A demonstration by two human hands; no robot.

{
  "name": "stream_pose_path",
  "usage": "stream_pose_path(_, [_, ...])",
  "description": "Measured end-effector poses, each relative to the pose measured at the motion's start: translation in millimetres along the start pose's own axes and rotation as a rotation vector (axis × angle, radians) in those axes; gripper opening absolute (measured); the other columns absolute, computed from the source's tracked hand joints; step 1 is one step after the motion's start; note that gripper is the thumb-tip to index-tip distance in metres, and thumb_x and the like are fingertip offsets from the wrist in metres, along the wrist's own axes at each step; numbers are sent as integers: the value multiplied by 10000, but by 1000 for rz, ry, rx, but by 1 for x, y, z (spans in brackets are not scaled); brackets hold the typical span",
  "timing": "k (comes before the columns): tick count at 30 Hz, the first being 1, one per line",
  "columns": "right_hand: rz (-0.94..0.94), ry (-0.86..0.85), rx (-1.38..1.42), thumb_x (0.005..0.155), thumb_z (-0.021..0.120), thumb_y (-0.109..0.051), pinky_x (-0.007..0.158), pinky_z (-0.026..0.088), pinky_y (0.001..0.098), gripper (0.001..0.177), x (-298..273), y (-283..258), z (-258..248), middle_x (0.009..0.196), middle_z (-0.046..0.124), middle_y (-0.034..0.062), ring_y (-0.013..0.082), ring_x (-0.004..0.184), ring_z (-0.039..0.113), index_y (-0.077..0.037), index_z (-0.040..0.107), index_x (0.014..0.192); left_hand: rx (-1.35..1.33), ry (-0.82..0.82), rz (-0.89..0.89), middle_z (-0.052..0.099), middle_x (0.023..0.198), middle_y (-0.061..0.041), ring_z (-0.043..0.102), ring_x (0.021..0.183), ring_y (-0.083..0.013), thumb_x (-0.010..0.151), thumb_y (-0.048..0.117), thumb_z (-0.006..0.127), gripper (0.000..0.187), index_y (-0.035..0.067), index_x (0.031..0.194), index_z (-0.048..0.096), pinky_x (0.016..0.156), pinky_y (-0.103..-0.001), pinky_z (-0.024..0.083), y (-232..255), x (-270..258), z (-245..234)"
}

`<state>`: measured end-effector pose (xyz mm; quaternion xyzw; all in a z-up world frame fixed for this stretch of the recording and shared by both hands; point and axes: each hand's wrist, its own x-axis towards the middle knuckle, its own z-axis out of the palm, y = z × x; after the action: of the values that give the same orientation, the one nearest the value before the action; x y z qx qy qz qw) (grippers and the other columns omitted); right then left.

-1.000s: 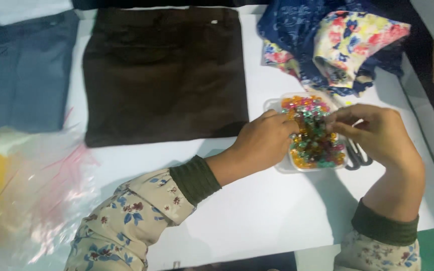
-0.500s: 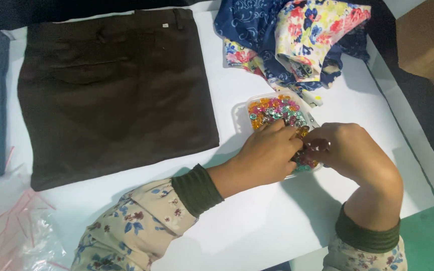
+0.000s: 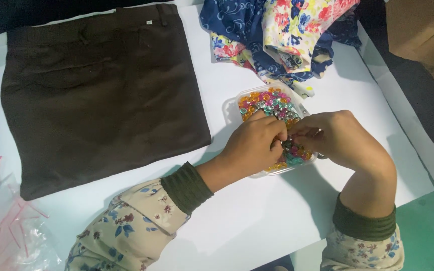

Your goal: Sorting small buttons by color and placing them into small plastic bags for packaging

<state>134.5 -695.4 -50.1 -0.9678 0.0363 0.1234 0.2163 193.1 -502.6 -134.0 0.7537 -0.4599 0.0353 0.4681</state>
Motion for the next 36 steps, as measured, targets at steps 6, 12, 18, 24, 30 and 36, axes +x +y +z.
stream_pose_path(6, [104,-60,13,761,865,-243,728,528,258,167,-11,4,-9,763,827,-32,92,702,720,-211,854,925,108,-6,-29,717,931,-55,584,985,-302,793,241,770,269,104,1016,709,790,-424,512,0,-1,6])
stream_pose_path(12, [116,-81,-187,787,845,-363,657,462,292,115,-8,-4,3,653,724,-81,137,597,582,-269,787,819,255,28,87,692,919,-95,548,956,-322,840,148,720,307,50,1130,747,801,-449,489,1,-2,9])
stream_pose_path(18, [72,-48,-254,800,779,-320,618,388,341,205,-6,1,12,584,565,-29,180,595,430,-211,639,695,200,70,104,644,843,-74,526,897,-303,840,77,672,156,97,987,717,717,-440,476,3,-3,8])
stream_pose_path(24, [110,-83,-204,780,798,-297,682,473,316,99,-3,0,8,725,768,-82,141,652,646,-265,778,871,177,40,98,657,896,-61,533,916,-309,848,76,672,148,91,994,688,757,-456,467,4,-2,6])
stream_pose_path(30, [140,-5,-67,793,812,-209,682,511,294,190,-7,0,2,782,788,-16,139,688,697,-219,830,982,88,77,63,709,979,18,531,944,-287,797,56,713,208,118,994,689,737,-407,493,11,0,-2])
stream_pose_path(36, [-17,232,253,813,857,-184,651,545,252,205,-14,-12,-5,825,794,33,102,680,676,-121,823,1005,76,147,56,727,942,33,572,941,-259,830,119,800,260,165,1023,630,713,-386,485,29,3,-24])
